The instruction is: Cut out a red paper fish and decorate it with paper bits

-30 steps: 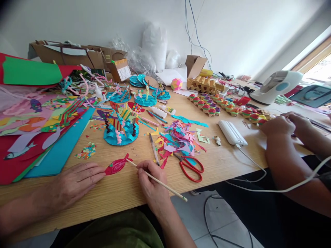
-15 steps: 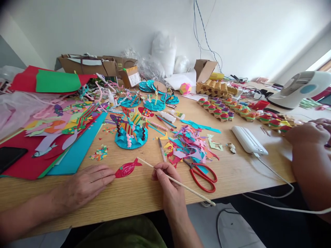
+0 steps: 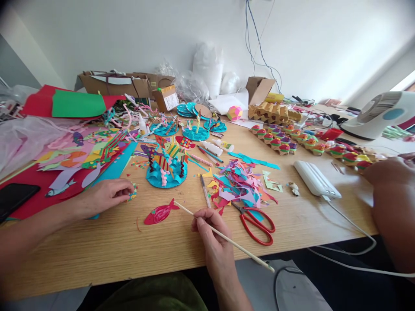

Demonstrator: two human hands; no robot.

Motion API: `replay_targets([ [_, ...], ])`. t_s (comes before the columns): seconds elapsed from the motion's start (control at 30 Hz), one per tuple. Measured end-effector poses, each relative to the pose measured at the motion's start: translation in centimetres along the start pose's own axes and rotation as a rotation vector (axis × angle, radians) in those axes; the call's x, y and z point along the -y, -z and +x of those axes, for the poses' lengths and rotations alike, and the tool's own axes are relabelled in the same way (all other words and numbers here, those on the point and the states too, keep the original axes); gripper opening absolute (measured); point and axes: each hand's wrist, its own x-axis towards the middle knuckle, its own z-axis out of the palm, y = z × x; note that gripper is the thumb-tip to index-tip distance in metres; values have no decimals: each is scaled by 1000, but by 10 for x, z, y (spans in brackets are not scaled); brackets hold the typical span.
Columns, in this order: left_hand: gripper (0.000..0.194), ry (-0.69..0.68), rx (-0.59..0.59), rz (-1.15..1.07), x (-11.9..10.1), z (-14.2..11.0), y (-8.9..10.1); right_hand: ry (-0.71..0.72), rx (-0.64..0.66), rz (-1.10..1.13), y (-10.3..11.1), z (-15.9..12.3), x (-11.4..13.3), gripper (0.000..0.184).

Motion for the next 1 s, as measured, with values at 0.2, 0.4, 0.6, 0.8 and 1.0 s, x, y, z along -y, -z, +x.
replay_targets([
  [0.2,16,21,59,0,-5,7,-3,-5,14,-30,1,0,0,12],
  [0.4,11,44,75,34,-7,12,-2,-14,14,-52,1,0,0,13],
  [0.6,11,31,121,57,-4,17,-3,-7,24,-46,2,0,-1,12],
  [0.8,14,37,136,102,-7,17,1,-14,38,-30,1,0,-1,12],
  [1.0,18,53,144,176,-11,14,9,-15,49,-22,3,-1,-2,11],
])
